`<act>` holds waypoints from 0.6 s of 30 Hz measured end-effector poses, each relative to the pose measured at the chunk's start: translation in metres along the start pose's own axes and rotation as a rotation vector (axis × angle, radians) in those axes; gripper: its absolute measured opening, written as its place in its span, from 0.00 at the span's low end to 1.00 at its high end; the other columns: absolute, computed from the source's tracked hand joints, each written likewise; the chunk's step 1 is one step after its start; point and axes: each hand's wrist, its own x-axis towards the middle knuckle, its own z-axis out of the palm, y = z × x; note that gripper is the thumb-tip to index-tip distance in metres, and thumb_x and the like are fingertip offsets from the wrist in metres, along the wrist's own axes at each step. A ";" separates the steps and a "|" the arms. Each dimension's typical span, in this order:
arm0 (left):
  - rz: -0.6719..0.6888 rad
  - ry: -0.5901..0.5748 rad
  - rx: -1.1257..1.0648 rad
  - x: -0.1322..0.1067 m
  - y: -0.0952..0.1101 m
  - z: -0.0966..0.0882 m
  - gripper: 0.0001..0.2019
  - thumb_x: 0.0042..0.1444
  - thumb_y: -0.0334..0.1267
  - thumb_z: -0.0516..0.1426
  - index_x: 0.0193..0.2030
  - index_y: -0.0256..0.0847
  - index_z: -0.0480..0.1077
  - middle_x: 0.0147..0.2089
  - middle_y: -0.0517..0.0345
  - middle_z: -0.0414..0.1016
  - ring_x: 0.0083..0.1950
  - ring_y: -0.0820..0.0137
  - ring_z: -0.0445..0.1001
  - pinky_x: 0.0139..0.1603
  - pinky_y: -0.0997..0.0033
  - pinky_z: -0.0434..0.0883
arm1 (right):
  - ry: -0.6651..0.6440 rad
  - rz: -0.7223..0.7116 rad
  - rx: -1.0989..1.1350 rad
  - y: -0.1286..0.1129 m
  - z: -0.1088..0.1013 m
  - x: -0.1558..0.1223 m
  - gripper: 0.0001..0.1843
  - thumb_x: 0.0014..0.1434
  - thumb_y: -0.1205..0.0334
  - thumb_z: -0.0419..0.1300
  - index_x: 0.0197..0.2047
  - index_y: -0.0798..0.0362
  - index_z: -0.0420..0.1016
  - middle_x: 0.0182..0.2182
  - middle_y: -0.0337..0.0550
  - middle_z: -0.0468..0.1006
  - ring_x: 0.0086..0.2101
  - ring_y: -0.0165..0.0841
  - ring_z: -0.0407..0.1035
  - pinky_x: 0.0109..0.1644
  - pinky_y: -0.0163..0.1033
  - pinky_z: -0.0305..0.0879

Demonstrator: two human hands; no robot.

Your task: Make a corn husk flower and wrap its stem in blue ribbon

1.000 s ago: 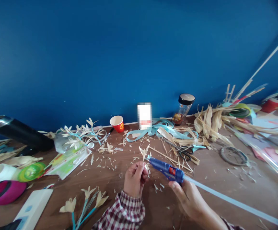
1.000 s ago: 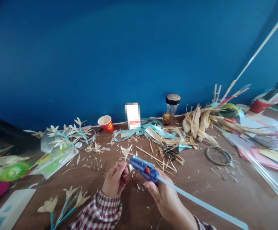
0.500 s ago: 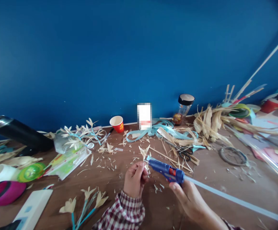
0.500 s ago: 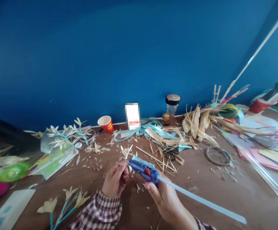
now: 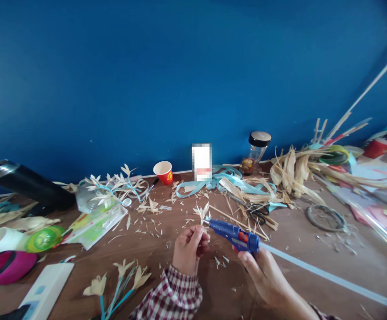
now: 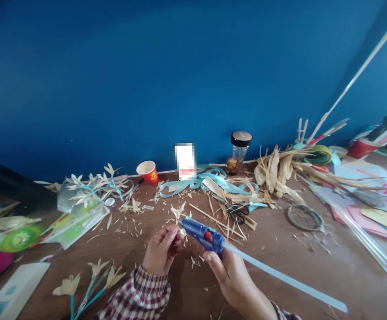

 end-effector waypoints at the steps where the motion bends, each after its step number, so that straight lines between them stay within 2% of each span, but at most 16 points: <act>1: -0.003 0.012 -0.003 0.000 0.001 0.000 0.17 0.38 0.47 0.66 0.26 0.34 0.70 0.21 0.60 0.71 0.19 0.81 0.65 0.18 0.82 0.65 | -0.007 0.004 0.002 0.001 0.000 0.000 0.22 0.62 0.48 0.45 0.38 0.56 0.73 0.31 0.47 0.78 0.32 0.39 0.72 0.35 0.38 0.68; 7: 0.009 0.025 -0.014 -0.001 0.002 0.002 0.17 0.38 0.46 0.67 0.26 0.34 0.71 0.21 0.61 0.71 0.19 0.81 0.65 0.19 0.83 0.65 | -0.015 -0.011 -0.001 -0.002 -0.001 0.001 0.21 0.62 0.48 0.46 0.39 0.55 0.72 0.31 0.47 0.78 0.32 0.39 0.71 0.37 0.39 0.67; 18: 0.017 0.058 -0.061 -0.004 0.006 0.005 0.17 0.35 0.44 0.68 0.26 0.34 0.72 0.21 0.61 0.71 0.19 0.81 0.65 0.20 0.82 0.66 | 0.007 0.007 -0.012 -0.001 0.001 0.000 0.22 0.62 0.48 0.46 0.38 0.56 0.73 0.28 0.46 0.78 0.29 0.37 0.70 0.33 0.37 0.67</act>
